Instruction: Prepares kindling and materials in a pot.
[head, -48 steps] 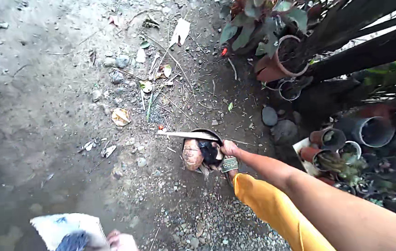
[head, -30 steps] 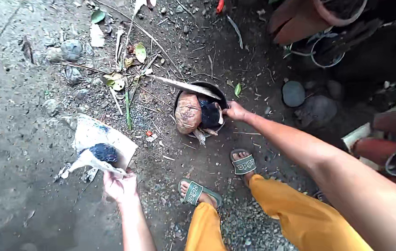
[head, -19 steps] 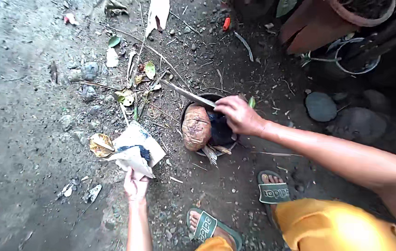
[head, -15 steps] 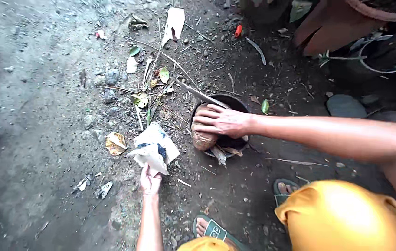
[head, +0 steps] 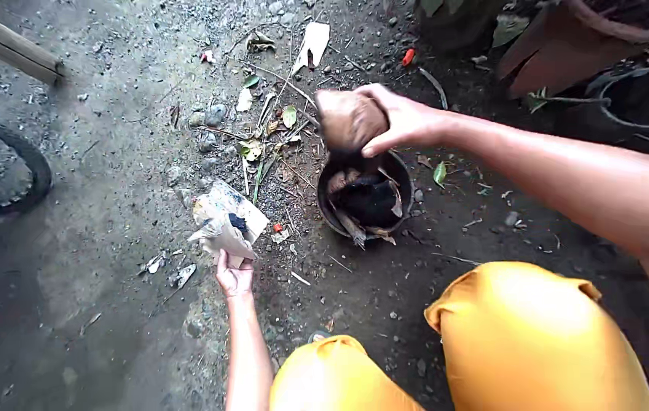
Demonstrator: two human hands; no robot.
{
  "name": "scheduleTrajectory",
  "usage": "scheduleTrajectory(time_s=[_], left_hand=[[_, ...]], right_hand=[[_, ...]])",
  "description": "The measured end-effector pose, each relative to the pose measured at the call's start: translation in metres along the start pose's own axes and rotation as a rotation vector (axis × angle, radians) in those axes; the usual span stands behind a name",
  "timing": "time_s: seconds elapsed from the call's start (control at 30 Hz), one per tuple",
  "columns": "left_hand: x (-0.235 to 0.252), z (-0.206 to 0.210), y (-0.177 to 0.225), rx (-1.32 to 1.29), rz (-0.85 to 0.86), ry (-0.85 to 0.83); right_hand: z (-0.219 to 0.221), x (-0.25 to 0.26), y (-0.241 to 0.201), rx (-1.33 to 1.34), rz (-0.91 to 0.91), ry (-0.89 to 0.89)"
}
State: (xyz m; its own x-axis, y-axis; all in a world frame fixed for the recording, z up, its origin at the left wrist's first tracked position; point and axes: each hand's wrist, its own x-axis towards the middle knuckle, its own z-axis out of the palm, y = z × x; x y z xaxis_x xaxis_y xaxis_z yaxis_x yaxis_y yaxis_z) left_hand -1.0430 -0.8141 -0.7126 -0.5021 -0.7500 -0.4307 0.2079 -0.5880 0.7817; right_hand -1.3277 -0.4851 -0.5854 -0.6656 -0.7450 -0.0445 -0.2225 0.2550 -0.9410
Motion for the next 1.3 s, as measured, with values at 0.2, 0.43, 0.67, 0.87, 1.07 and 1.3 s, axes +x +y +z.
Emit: scheduleTrajectory(time_s=[0.2, 0.43, 0.67, 0.87, 1.07, 1.3], left_hand=[[-0.01, -0.021, -0.014, 0.093, -0.101, 0.028], [-0.016, -0.028, -0.016, 0.117, -0.13, -0.008], [-0.016, -0.048, -0.03, 0.139, -0.185, 0.005], [-0.016, -0.046, -0.047, 0.12, -0.223, 0.031], [-0.016, -0.052, -0.052, 0.058, -0.237, 0.049], [-0.011, -0.072, -0.057, 0.066, -0.275, 0.043]], right_hand=[[-0.061, -0.095, 0.112, 0.378, 0.433, 0.276], [-0.039, -0.135, 0.194, 0.288, 0.928, 0.322], [-0.034, -0.066, 0.147, -0.404, 0.486, 0.394], [0.053, 0.02, 0.087, -0.621, 0.305, 0.087], [0.064, 0.037, 0.056, -0.729, 0.315, 0.046], [-0.003, 0.02, 0.005, -0.878, 0.211, 0.286]])
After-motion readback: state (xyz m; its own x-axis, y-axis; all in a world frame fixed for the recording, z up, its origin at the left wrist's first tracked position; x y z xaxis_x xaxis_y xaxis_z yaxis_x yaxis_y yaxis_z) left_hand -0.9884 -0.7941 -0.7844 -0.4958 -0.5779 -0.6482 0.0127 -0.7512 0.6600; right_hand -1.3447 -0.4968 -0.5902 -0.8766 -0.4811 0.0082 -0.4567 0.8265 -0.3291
